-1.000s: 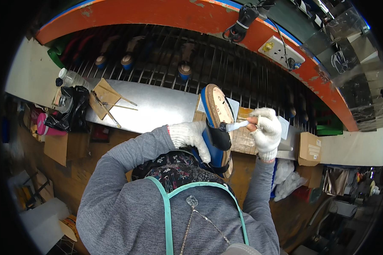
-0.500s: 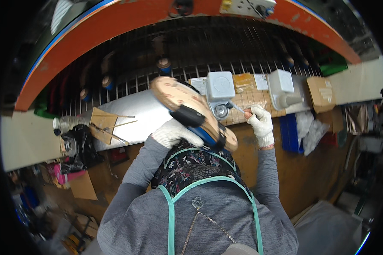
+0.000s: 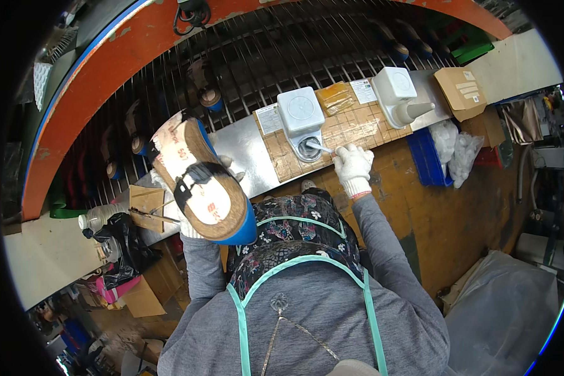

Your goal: The person repeatedly applies glue to the sole of a blue sandal using a small brush. They dip the brush into a container and spread the adhesive along the edges and surface of the sole, rotating the sandal to reach different areas.

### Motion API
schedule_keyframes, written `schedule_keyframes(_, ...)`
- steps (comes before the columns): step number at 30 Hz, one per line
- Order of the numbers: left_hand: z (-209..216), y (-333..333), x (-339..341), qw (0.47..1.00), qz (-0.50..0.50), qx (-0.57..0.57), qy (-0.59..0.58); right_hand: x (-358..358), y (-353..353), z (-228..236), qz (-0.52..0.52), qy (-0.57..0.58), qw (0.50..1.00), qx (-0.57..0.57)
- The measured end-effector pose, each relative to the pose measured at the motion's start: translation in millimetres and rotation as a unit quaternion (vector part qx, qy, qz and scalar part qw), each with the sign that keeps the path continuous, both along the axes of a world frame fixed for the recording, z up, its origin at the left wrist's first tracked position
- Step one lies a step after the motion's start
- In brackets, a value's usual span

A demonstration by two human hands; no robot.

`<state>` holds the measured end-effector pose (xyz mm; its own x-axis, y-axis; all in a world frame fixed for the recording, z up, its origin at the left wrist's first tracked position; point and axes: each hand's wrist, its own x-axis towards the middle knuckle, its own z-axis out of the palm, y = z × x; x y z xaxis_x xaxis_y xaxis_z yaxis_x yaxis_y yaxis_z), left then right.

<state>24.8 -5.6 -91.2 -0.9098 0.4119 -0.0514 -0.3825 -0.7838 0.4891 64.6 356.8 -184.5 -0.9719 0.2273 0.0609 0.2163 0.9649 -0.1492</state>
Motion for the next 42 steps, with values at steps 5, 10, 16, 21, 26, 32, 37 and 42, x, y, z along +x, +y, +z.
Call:
schedule_keyframes(5,0,3,5,0.999,0.010,-0.017,0.043,3,10,-5,-0.004,-0.025,0.997,-0.077)
schedule_keyframes(10,-11,-8,-5,0.985,0.053,-0.159,0.045,8,30,-34,-0.139,-0.050,0.903,-0.404)
schedule_keyframes(16,-8,2,-35,0.998,0.001,-0.058,-0.007,13,33,-29,-0.102,-0.074,0.829,-0.545)
schedule_keyframes(21,11,42,-54,0.983,0.074,-0.159,-0.058,-15,1,66,0.067,0.212,0.957,-0.185)
schedule_keyframes(26,36,73,-54,0.983,0.013,-0.174,0.048,-19,-39,171,0.133,0.329,0.899,-0.257)
schedule_keyframes(32,49,78,-37,0.950,0.020,-0.297,0.095,-14,-72,191,0.146,0.323,0.875,-0.330)
schedule_keyframes(37,57,75,-26,0.921,0.047,-0.346,0.171,-22,-74,187,0.144,0.315,0.886,-0.309)
schedule_keyframes(42,62,74,-21,0.919,0.058,-0.361,0.149,-43,-74,193,0.184,0.328,0.876,-0.303)
